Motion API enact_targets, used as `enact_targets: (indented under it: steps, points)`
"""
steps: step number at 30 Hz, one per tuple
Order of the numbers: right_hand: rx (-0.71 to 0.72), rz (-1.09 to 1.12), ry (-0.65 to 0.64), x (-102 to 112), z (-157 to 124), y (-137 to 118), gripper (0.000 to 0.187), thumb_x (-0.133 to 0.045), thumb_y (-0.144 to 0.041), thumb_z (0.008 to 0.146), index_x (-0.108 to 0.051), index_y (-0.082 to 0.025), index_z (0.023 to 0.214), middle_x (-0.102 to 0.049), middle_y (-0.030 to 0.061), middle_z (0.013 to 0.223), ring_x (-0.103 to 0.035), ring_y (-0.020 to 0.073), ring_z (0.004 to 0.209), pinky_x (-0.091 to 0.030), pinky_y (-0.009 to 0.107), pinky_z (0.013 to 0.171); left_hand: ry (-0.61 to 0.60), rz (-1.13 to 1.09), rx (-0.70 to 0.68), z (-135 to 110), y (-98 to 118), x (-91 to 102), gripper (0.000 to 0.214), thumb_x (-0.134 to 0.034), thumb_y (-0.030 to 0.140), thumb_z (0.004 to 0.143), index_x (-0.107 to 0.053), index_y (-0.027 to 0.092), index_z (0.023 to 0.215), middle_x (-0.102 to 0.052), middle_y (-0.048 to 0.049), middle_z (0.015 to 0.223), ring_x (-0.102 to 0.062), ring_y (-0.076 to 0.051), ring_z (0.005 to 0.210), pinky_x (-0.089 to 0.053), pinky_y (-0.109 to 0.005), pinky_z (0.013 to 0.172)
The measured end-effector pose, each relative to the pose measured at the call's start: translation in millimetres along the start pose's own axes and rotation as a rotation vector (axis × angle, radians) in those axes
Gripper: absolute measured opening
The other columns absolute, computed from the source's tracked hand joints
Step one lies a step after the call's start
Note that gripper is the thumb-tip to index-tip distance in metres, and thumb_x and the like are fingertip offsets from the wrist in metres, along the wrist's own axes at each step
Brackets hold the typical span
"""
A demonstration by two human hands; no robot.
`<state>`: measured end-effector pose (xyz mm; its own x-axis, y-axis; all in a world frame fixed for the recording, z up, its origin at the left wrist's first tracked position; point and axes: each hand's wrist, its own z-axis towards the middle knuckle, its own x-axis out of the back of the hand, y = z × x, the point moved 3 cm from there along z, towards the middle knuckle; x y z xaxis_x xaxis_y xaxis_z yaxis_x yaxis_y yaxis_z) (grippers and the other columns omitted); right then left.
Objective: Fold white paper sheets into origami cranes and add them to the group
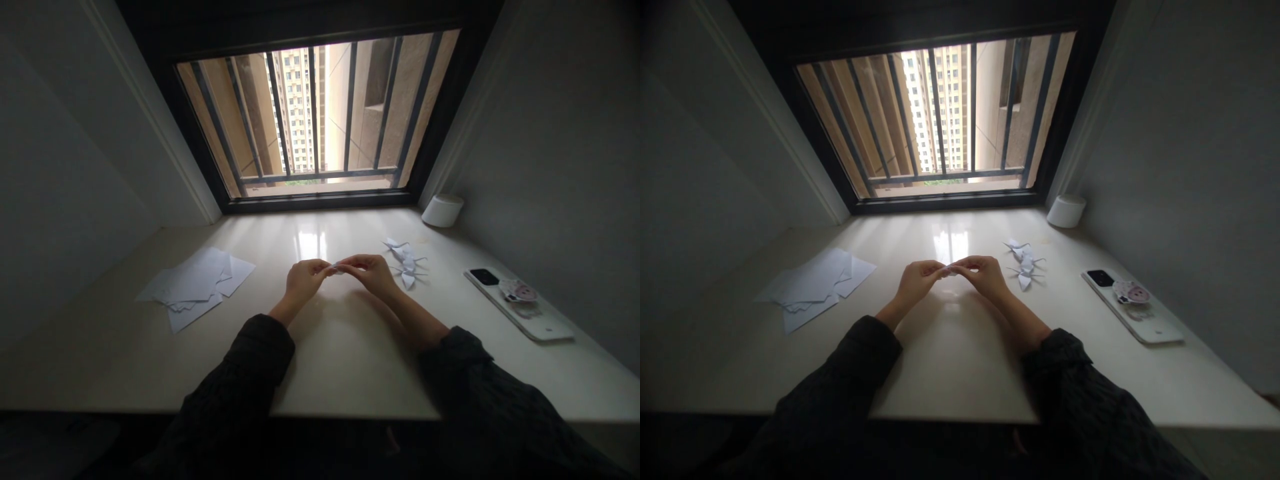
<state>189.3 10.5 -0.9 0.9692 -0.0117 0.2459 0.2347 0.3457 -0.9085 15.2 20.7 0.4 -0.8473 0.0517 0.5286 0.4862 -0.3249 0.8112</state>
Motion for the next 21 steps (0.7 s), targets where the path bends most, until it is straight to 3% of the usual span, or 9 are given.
enact_targets:
  steps: [7,12,16,18,21]
  points:
    - [-0.087,0.080,0.014,0,-2,6,0.029,-0.075,-0.047,0.063,-0.076,-0.020,0.076,-0.075,0.0069,0.076,-0.070,0.0255,0.075,-0.055,0.035,0.069,-0.015,-0.069,0.027,0,-1,-1.3,0.026,-0.064,0.045,0.073,-0.075,0.021,0.075,-0.072,-0.0037,0.070,-0.065,-0.018,0.066,-0.047,-0.026,0.060]
    - [-0.100,0.053,0.004,0,0,11,0.030,-0.077,-0.045,0.061,-0.074,-0.019,0.077,-0.074,0.0074,0.076,-0.070,0.0244,0.072,-0.055,0.035,0.067,-0.110,0.102,-0.025,-1,2,-0.8,0.025,-0.059,0.043,0.078,-0.074,0.022,0.076,-0.073,-0.0016,0.073,-0.065,-0.016,0.066,-0.044,-0.023,0.058]
    - [-0.026,0.007,-0.069,-2,2,10,0.035,-0.077,-0.043,0.063,-0.071,-0.020,0.090,-0.073,0.0053,0.073,-0.068,0.0212,0.068,-0.055,0.033,0.066,-0.187,0.249,-0.077,-4,5,-4.3,0.025,-0.056,0.042,0.080,-0.071,0.023,0.072,-0.073,-0.0002,0.072,-0.064,-0.015,0.067,-0.043,-0.023,0.059]
    - [-0.014,0.029,-0.077,-2,2,10,0.041,-0.076,-0.042,0.064,-0.068,-0.021,0.099,-0.072,0.0041,0.071,-0.068,0.0197,0.066,-0.054,0.033,0.067,-0.186,0.204,-0.068,-5,5,-7.0,0.026,-0.057,0.043,0.081,-0.070,0.022,0.072,-0.073,-0.0008,0.072,-0.065,-0.016,0.067,-0.045,-0.023,0.061]
    - [-0.043,0.063,0.026,-1,3,11,0.050,-0.076,-0.044,0.064,-0.065,-0.021,0.107,-0.072,0.0039,0.073,-0.067,0.0191,0.067,-0.053,0.033,0.068,-0.123,-0.084,0.032,-3,-1,-12.1,0.029,-0.056,0.046,0.081,-0.069,0.019,0.080,-0.073,-0.0054,0.076,-0.068,-0.017,0.069,-0.049,-0.025,0.063]
